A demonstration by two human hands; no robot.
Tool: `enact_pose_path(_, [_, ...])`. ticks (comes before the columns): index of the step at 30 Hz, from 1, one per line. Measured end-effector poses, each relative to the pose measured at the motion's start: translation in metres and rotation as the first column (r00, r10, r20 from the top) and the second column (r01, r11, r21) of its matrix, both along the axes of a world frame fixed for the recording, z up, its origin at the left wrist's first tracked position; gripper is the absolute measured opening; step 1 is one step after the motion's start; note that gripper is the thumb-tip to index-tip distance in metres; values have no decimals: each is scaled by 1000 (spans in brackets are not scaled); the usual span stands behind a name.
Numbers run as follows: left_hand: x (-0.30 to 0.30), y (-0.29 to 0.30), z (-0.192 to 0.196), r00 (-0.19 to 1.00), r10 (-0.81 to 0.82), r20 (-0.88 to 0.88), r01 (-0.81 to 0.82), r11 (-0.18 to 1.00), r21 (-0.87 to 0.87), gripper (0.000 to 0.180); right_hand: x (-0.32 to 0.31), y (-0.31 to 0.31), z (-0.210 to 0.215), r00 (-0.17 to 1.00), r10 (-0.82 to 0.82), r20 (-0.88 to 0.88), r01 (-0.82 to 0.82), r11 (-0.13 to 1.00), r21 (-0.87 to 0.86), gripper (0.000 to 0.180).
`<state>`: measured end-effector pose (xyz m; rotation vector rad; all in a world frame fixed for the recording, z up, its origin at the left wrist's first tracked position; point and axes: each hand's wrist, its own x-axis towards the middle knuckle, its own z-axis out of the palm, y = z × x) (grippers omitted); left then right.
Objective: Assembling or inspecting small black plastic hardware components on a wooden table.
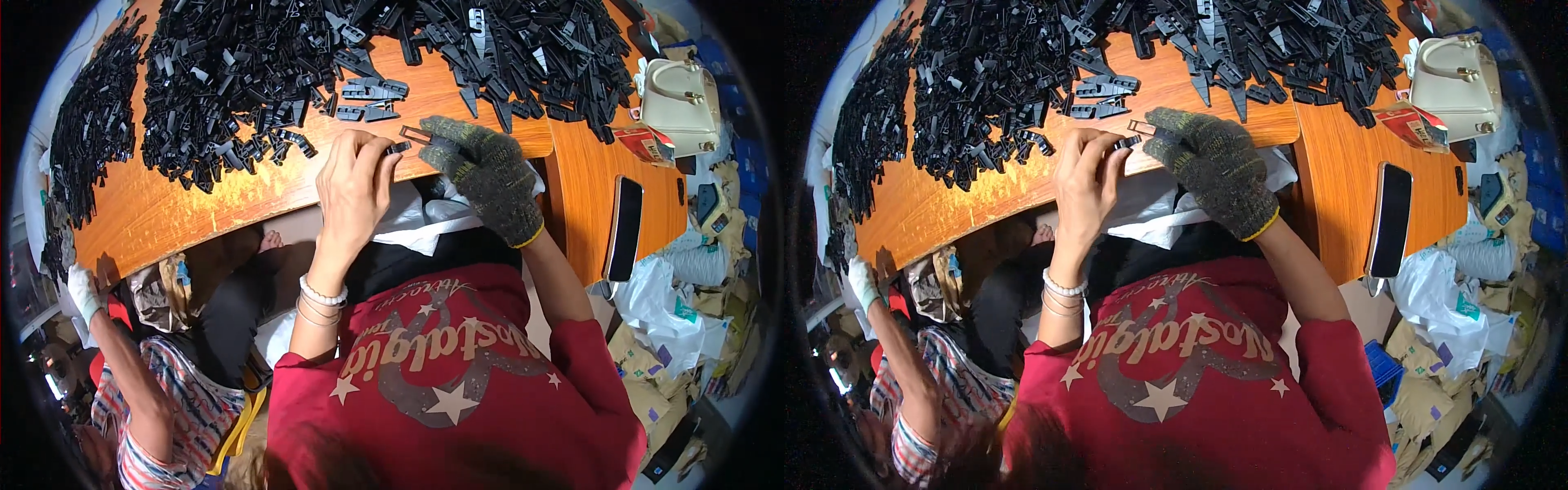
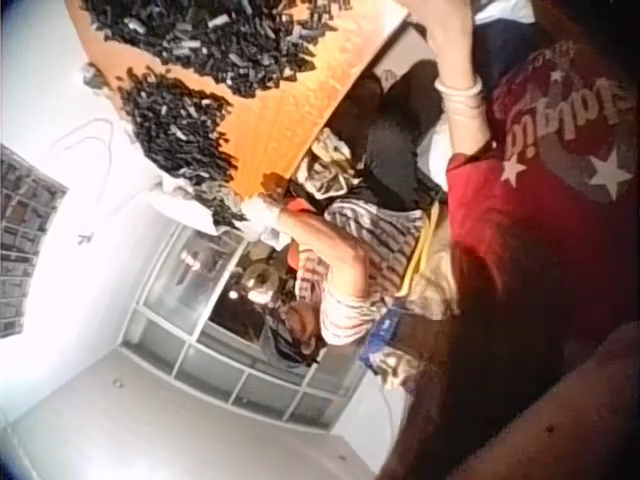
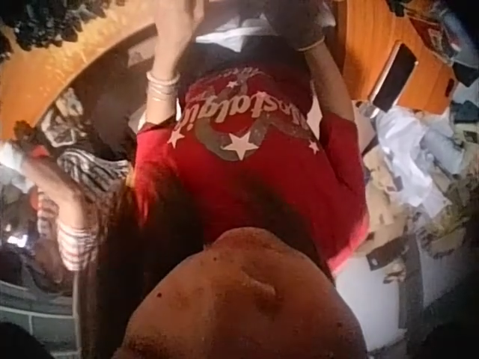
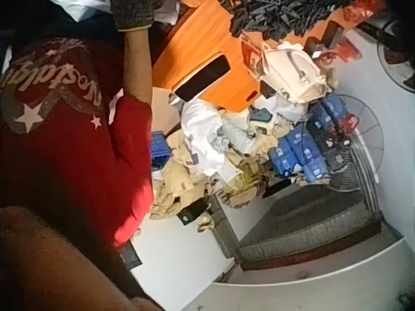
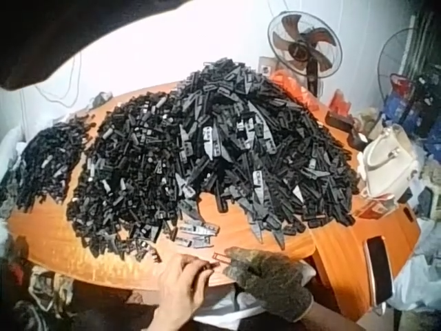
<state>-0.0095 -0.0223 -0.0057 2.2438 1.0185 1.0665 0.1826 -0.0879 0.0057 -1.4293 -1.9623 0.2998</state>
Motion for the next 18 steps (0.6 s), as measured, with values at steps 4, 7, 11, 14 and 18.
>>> enact_pose_path(4, [-2,7,2,997,-29,-74,32,999,43,16,1,1,27,977,-113,-183,54,953,-299,25])
enact_pose_path(7, [-2,8,3,995,-52,-87,55,998,29,16,7,6,29,998,-43,-52,31,975,-218,27])
enact_pose_path(11, [-3,8,3,992,-59,-112,65,996,56,18,8,12,48,973,65,223,8,950,-313,28])
enact_pose_path(14, [-1,10,3,989,-96,-113,106,990,91,18,23,12,23,856,149,495,-175,985,6,31])
enact_pose_path(18, [0,9,1,979,-146,-141,167,975,149,19,12,25,52,928,337,159,-250,880,-404,37])
